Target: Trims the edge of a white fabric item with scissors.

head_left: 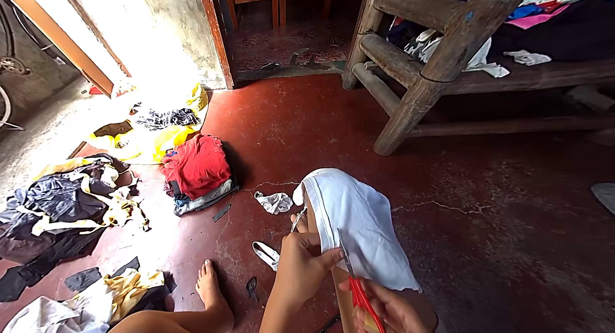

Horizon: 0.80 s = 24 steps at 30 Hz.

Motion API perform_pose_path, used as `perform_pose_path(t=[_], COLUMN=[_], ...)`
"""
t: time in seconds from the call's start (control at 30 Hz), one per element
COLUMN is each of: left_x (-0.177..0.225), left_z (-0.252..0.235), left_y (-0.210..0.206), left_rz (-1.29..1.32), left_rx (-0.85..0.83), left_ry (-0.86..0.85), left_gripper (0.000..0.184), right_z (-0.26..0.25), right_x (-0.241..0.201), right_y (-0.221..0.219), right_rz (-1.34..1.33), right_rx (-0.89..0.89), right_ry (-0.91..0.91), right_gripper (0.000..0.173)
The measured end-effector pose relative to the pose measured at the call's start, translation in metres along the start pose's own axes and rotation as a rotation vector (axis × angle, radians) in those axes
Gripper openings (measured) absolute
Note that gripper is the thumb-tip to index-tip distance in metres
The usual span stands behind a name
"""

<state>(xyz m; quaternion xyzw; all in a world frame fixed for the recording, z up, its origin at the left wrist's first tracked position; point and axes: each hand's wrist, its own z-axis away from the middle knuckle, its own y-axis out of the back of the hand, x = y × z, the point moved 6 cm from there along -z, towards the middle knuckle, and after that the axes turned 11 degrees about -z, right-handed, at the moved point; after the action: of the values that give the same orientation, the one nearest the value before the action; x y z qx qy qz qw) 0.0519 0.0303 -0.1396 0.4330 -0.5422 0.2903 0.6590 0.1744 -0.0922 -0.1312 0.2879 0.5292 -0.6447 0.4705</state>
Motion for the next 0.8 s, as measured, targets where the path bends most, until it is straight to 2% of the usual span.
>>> perform_pose_path(t=[0.13,0.3,0.8], left_x=[-0.001,-0.001,-0.003], left_z=[0.001,0.001,0.001], left_y=[-0.002,-0.005,-0.001], left_rz=[0.042,0.076,0.064], left_rx=[-0.013,-0.032,-0.044], left_ry=[0.011,0.021,0.024], left_gripper=[0.011,0.009,0.01], right_z=[-0.003,-0.008,-0.018], right_x=[0.007,0.008,0.002], right_y=[0.005,0.005,0.001], right_rz=[0.024,-0.003,-0.063], right_rx=[-0.032,-0.027,0.048], right_ry=[0.032,-0.011,-0.052], right_gripper=[0.034,0.037,0.027])
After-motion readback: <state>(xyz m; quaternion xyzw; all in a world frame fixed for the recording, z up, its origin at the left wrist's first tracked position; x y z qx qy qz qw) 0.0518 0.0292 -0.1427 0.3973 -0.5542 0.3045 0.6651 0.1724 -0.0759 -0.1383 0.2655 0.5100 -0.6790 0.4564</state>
